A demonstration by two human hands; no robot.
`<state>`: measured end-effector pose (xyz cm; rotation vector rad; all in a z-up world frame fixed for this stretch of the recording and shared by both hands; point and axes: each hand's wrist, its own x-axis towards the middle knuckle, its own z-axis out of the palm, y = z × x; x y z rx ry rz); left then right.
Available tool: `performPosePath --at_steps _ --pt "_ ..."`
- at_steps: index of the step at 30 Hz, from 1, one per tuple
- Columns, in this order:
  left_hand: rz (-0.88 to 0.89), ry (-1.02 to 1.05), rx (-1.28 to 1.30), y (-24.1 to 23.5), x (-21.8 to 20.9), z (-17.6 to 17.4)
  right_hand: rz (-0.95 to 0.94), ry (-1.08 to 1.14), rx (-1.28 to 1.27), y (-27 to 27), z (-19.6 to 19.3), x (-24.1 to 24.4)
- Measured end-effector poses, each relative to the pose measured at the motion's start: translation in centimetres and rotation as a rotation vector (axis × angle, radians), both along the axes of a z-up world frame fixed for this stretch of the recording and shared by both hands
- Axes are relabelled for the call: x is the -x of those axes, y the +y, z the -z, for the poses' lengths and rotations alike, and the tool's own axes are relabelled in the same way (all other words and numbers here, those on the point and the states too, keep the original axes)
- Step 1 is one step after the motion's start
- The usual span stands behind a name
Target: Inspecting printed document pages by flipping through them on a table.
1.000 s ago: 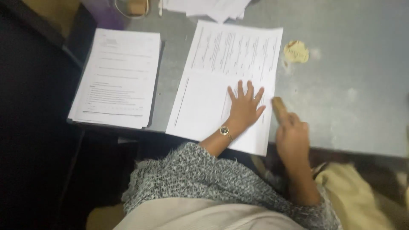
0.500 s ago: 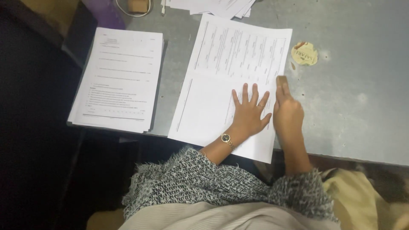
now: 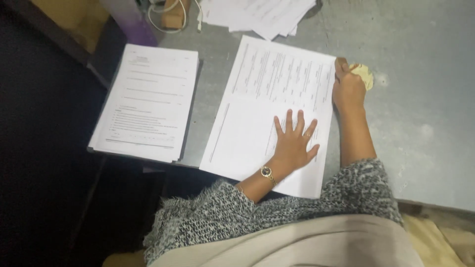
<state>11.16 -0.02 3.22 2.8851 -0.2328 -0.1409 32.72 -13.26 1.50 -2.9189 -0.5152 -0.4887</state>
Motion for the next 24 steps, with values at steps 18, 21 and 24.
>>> performPosePath --at_steps 18,21,24 --pt "-0.131 -0.412 -0.08 -0.9 -0.4 4.0 -0.149 0.039 -0.019 -2.5 1.3 -7.1" --pt "-0.135 -0.322 -0.078 -1.0 -1.3 3.9 -0.131 0.234 -0.111 -1.8 -2.8 -4.5" --pt "-0.149 -0.318 0.013 -1.0 -2.4 4.8 -0.152 0.054 -0.049 -3.6 -3.3 1.2"
